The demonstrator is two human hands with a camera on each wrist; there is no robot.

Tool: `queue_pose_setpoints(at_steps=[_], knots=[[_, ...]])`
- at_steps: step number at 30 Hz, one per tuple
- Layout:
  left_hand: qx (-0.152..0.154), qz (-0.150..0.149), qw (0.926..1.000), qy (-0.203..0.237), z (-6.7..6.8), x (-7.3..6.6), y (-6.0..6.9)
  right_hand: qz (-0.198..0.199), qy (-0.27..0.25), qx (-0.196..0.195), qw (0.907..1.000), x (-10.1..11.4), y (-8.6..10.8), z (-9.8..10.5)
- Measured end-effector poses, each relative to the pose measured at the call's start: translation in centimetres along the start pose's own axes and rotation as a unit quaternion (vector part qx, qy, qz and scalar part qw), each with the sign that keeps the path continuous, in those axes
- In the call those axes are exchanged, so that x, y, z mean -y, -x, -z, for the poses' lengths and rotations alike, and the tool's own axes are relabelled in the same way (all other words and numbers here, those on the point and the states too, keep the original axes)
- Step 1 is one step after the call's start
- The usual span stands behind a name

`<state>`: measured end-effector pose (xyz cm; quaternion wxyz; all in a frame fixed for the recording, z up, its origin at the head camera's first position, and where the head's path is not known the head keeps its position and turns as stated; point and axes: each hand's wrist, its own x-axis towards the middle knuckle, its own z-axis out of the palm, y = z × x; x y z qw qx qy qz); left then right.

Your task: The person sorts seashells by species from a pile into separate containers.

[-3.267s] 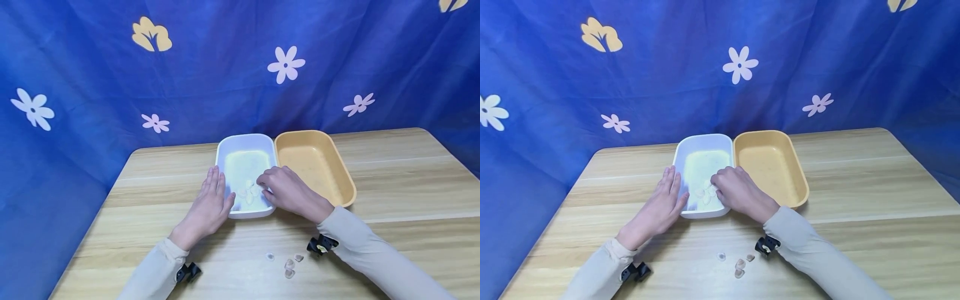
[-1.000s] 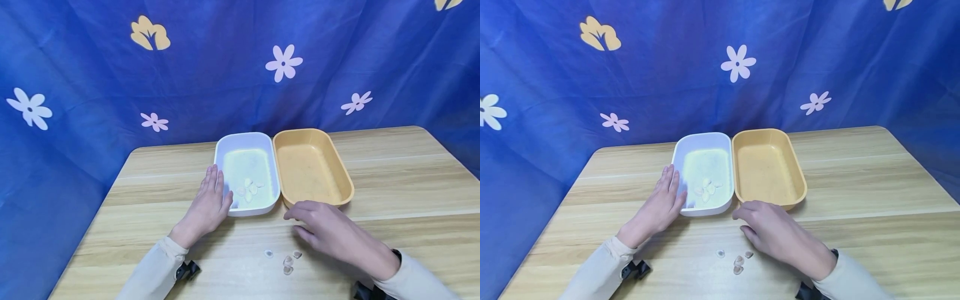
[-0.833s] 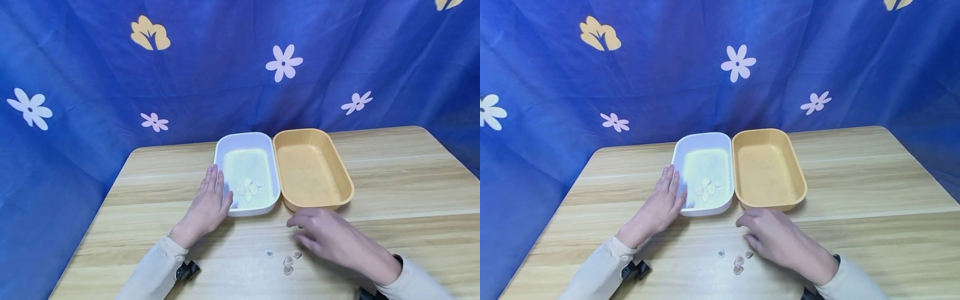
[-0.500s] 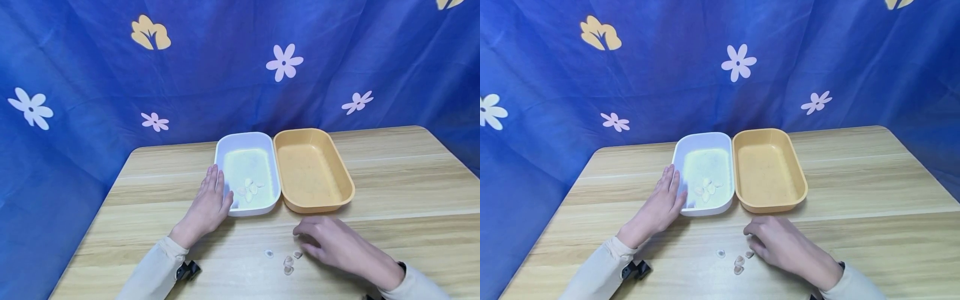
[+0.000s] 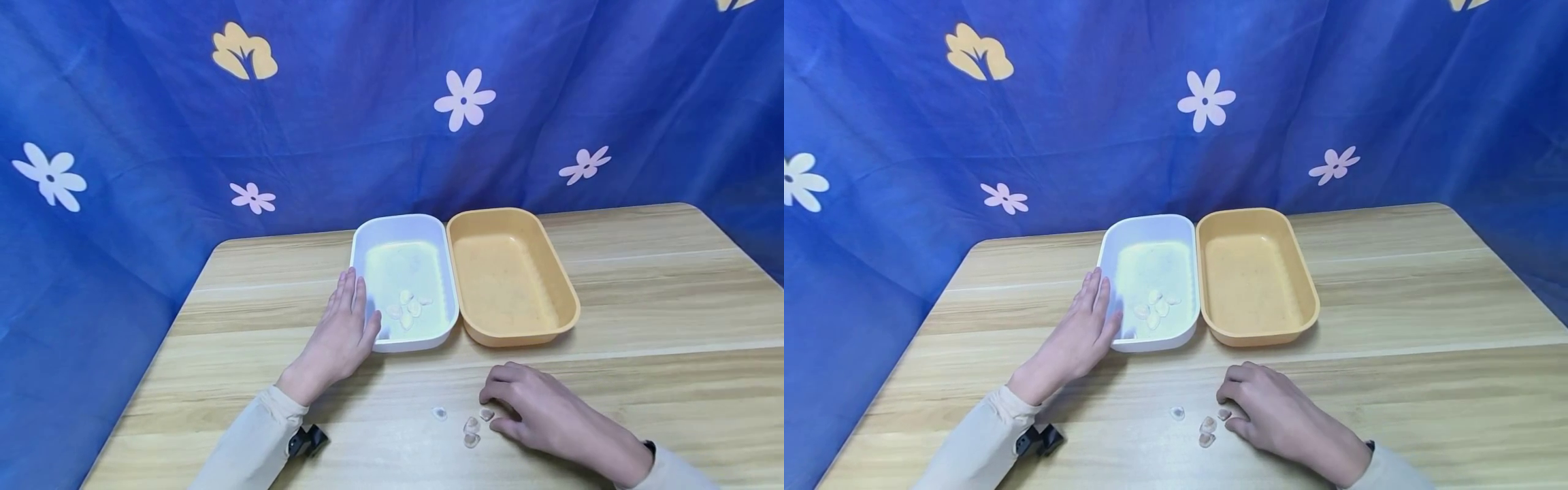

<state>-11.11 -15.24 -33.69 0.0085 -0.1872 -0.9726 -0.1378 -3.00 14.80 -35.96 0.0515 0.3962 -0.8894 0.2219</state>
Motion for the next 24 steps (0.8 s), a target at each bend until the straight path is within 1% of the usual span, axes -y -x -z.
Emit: queue_pose_setpoints(at_steps=[7, 15, 24], knots=[[0.002, -0.001, 1.0000, 0.000, 0.12, -0.09, -0.08, -0.002, 0.010, -0.010, 0.9999, 0.07, 0.33, -0.33], [0.006, -0.001, 1.0000, 0.001, 0.18, -0.07, -0.04, -0.009, -0.010, -0.019, 0.9997, 0.14, 0.45, -0.74], [0.001, -0.012, 0.9999, 0.001, 0.19, 0.14, -0.01, 0.003, -0.017, -0.033, 0.9993, 0.28, 0.33, -0.94]])
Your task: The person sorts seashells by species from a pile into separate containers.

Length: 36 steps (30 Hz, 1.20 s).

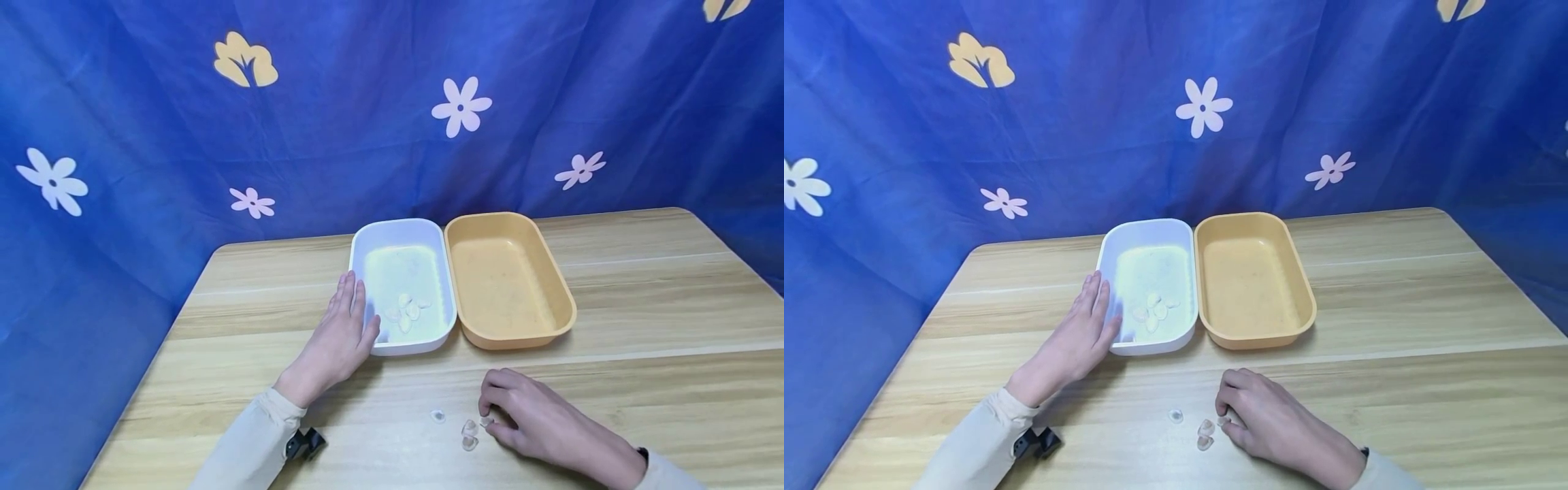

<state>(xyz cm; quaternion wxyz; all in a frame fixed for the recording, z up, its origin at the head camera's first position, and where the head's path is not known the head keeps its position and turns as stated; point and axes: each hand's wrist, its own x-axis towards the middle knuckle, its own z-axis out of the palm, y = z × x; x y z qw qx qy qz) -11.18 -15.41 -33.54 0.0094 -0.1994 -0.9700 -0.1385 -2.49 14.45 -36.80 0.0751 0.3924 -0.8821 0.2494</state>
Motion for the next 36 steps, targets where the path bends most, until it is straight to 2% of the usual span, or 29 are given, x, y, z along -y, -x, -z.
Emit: queue_pose_setpoints(at_steps=[9, 18, 22, 29, 36], knots=[[-0.011, -0.012, 0.9999, -0.004, 0.0, 0.2, -0.2, 0.006, 0.010, -0.013, 0.9999, -0.2, -0.1, -0.1], [-0.018, -0.018, 0.9997, -0.006, 0.1, 0.2, -0.4, 0.018, 0.014, -0.001, 0.9997, -0.2, -0.3, -0.1], [-0.018, -0.018, 0.9996, -0.007, 0.0, 0.2, -0.4, 0.009, 0.012, 0.000, 0.9999, -0.1, -0.3, -0.3], [-0.021, -0.018, 0.9996, -0.003, 0.0, 0.3, -0.4, 0.010, 0.026, -0.029, 0.9992, 0.0, -0.4, -0.1], [-0.021, -0.016, 0.9997, -0.001, -0.2, 0.3, 0.0, 0.025, 0.034, -0.065, 0.9970, 0.1, -0.6, 1.5]])
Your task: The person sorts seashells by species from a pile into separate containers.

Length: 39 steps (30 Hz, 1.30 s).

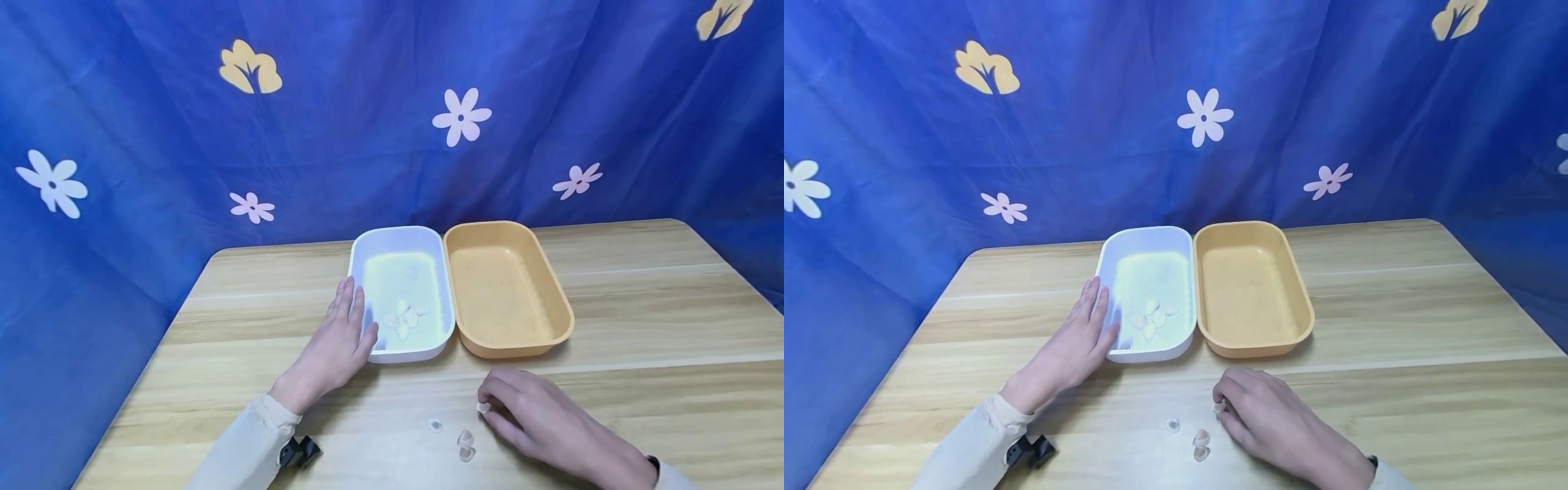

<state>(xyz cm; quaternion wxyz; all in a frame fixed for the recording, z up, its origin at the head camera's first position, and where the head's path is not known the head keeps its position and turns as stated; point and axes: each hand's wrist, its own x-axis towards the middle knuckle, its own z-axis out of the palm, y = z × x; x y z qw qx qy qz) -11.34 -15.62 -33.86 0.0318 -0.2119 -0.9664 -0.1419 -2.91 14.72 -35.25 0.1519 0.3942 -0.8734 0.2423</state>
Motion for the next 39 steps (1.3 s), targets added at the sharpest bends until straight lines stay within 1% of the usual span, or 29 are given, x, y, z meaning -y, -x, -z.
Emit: queue_pose_setpoints(at_steps=[4, 6, 9, 12, 15, 18, 21, 24, 33, 39], knots=[[-0.001, 0.000, 1.0000, -0.003, 0.0, 0.0, 0.2, -0.005, -0.002, -0.022, 0.9997, -0.2, -0.2, 1.1], [-0.003, -0.001, 1.0000, -0.002, 0.0, 0.1, 0.2, -0.011, -0.002, -0.026, 0.9996, -0.3, -0.3, 1.5], [-0.006, -0.005, 1.0000, -0.003, 0.1, 0.1, 0.1, -0.034, 0.003, -0.014, 0.9993, -0.3, -0.1, 1.7], [-0.006, -0.005, 1.0000, -0.002, 0.1, 0.1, -0.1, -0.072, 0.009, 0.007, 0.9973, -0.4, 0.1, 1.7], [-0.003, -0.003, 1.0000, -0.001, 0.2, 0.0, -0.1, -0.119, 0.037, 0.028, 0.9918, -0.7, 0.3, 1.4], [-0.002, -0.002, 1.0000, -0.002, 0.2, 0.1, -0.1, -0.161, 0.073, 0.052, 0.9828, -1.2, 0.3, 1.1], [-0.001, -0.001, 1.0000, -0.002, 0.2, 0.0, -0.1, -0.191, 0.094, 0.062, 0.9752, -1.6, 0.5, 0.8], [0.000, 0.001, 1.0000, -0.001, 0.2, 0.0, -0.1, -0.193, 0.102, 0.059, 0.9740, -2.1, 0.8, 0.7], [0.005, 0.007, 1.0000, 0.005, 0.1, 0.1, 0.0, -0.155, 0.078, 0.068, 0.9824, -2.7, 1.1, 0.3], [0.005, 0.007, 0.9999, 0.009, 0.0, 0.1, 0.0, -0.143, 0.055, 0.069, 0.9858, -2.3, 1.0, 0.8]])
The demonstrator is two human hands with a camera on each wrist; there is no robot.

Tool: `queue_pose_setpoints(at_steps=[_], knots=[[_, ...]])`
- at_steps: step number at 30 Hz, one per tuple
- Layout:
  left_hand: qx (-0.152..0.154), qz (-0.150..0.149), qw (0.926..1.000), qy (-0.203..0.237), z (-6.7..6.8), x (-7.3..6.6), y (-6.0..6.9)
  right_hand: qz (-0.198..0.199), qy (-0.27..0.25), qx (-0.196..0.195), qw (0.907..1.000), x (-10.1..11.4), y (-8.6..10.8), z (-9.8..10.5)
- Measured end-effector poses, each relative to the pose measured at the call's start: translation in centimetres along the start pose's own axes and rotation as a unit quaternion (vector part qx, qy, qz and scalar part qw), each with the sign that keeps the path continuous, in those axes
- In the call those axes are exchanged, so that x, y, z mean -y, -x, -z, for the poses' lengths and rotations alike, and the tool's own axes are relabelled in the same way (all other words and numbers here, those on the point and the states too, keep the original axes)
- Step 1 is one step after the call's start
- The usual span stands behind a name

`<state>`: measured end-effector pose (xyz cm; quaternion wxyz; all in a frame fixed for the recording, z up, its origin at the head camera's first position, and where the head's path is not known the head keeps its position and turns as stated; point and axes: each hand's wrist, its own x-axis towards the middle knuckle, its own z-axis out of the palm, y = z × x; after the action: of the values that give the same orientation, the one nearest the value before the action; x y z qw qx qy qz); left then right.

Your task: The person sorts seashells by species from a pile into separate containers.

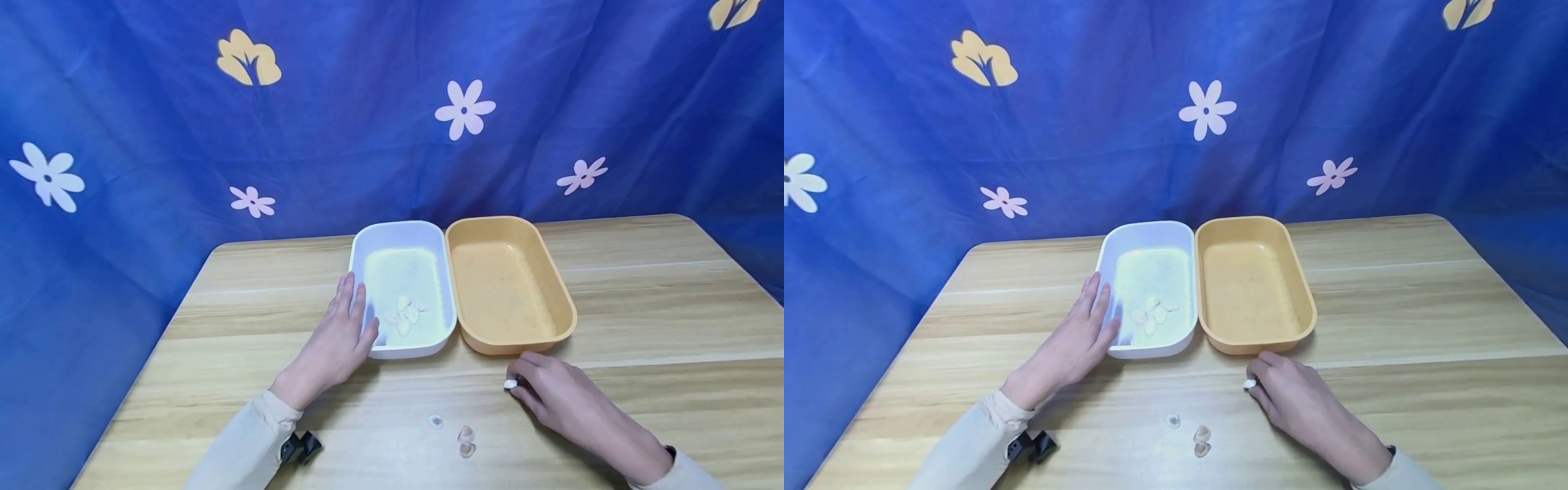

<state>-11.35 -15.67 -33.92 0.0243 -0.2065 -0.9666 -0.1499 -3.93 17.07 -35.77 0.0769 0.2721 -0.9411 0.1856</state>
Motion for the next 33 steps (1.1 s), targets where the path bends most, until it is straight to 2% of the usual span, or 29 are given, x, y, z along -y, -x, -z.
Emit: queue_pose_setpoints(at_steps=[4, 7, 14, 17, 20, 27, 33], knots=[[0.001, 0.001, 1.0000, 0.002, 0.0, 0.0, -0.1, 0.022, -0.048, -0.014, 0.9985, 0.6, -0.3, 1.3], [0.001, 0.002, 1.0000, 0.003, 0.0, 0.0, -0.1, 0.043, -0.075, -0.041, 0.9954, 0.9, -0.9, 2.3], [0.004, 0.002, 1.0000, 0.004, 0.2, 0.0, -0.1, 0.062, -0.082, -0.125, 0.9868, 0.2, -2.8, 3.5], [0.007, 0.004, 1.0000, 0.005, 0.3, 0.0, -0.1, 0.065, -0.074, -0.144, 0.9848, -0.6, -3.8, 3.5], [0.008, 0.004, 0.9999, 0.007, 0.3, 0.0, -0.1, 0.055, -0.067, -0.143, 0.9859, -1.4, -4.7, 3.2], [0.006, 0.001, 0.9999, 0.008, 0.1, 0.0, -0.1, 0.019, -0.067, -0.111, 0.9914, -2.5, -6.3, 3.0], [0.001, 0.000, 1.0000, 0.007, 0.1, 0.0, -0.1, 0.029, -0.050, -0.129, 0.9900, -2.2, -6.4, 3.5]])
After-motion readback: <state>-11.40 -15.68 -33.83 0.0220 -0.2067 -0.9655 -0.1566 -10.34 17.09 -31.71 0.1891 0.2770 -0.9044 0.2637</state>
